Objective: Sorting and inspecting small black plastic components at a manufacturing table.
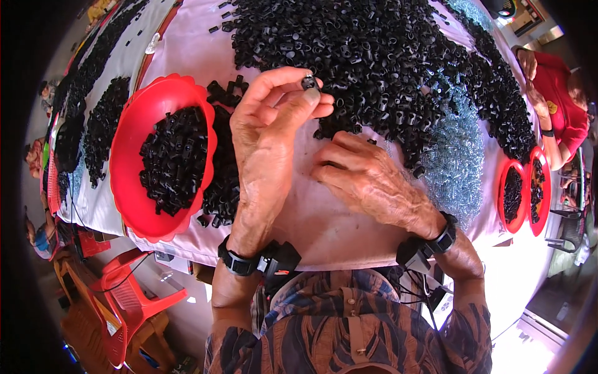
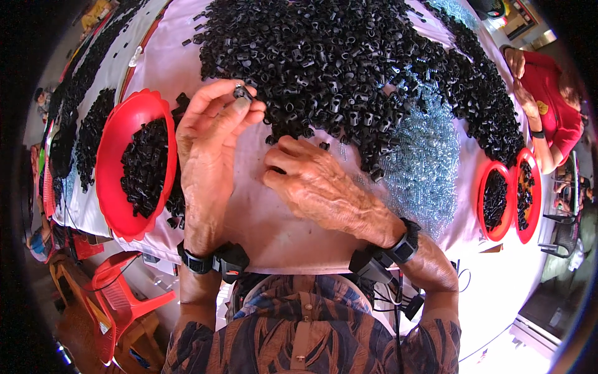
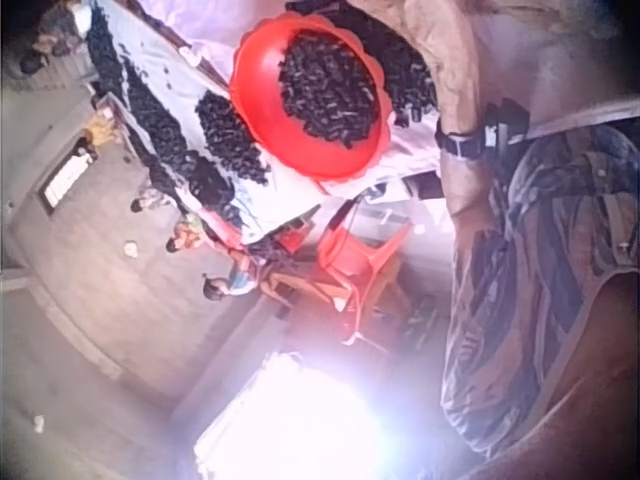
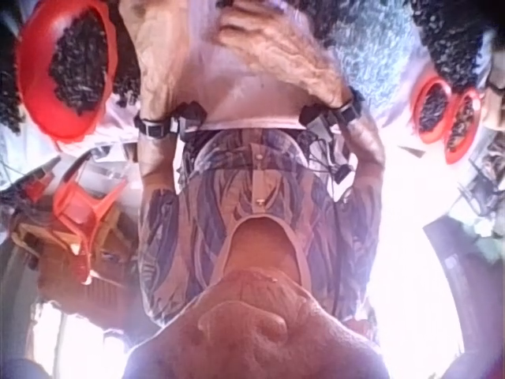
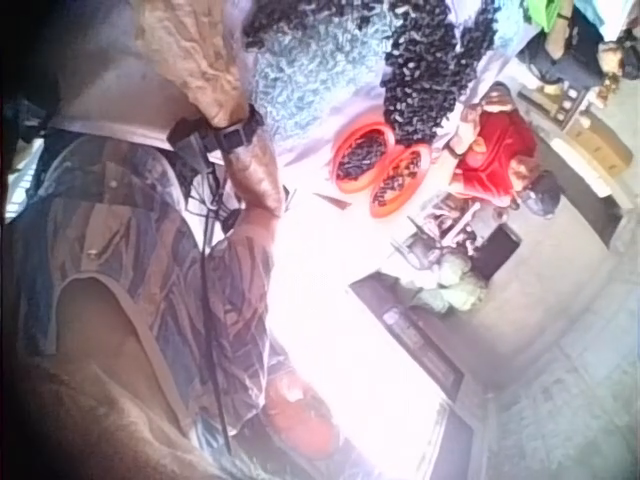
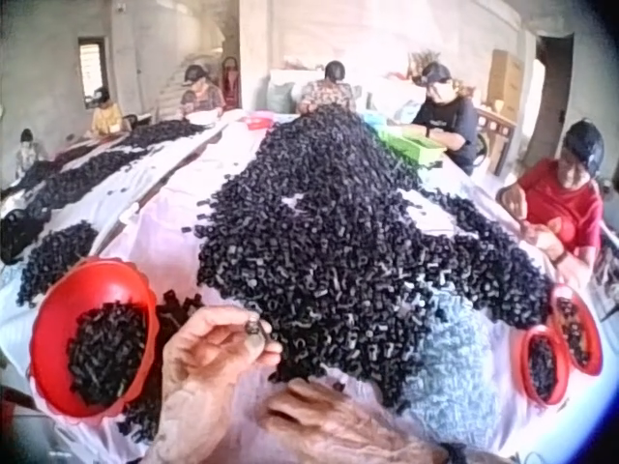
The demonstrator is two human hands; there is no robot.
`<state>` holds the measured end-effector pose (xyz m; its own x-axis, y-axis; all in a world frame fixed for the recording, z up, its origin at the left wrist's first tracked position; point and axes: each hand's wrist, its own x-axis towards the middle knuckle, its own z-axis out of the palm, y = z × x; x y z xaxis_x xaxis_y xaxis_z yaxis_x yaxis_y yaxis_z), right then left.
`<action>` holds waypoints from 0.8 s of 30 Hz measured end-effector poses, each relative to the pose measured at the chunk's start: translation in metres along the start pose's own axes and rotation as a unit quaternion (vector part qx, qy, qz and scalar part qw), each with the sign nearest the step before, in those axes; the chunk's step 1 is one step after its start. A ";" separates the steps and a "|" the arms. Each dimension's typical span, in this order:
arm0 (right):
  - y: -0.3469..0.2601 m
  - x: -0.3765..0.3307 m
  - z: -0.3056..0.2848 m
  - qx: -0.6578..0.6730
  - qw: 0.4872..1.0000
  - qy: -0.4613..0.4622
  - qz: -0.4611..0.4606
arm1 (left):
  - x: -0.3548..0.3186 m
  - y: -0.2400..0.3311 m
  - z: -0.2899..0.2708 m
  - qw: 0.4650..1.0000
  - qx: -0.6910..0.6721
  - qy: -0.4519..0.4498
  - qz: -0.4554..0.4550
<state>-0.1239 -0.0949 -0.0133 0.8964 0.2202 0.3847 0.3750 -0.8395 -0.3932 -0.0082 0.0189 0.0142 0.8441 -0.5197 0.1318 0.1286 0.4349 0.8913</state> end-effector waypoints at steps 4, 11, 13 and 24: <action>-0.003 -0.003 0.004 -0.011 0.999 0.015 0.037 | -0.004 0.003 0.005 0.999 0.017 -0.030 -0.034; -0.001 0.001 -0.004 -0.039 0.999 0.018 -0.011 | -0.002 0.001 0.005 0.996 0.026 -0.065 -0.057; 0.002 0.003 -0.006 0.013 0.998 0.064 0.016 | -0.001 0.003 0.005 0.995 0.025 -0.063 -0.069; 0.017 -0.003 -0.020 0.271 0.927 0.137 0.221 | -0.002 -0.002 0.006 0.989 0.074 -0.087 -0.097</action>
<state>-0.1249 -0.1199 -0.0041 0.9251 -0.2828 0.2535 0.1146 -0.4287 -0.8962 -0.0136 0.0144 0.0144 0.7065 -0.7076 0.0128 0.1912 0.2082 0.9592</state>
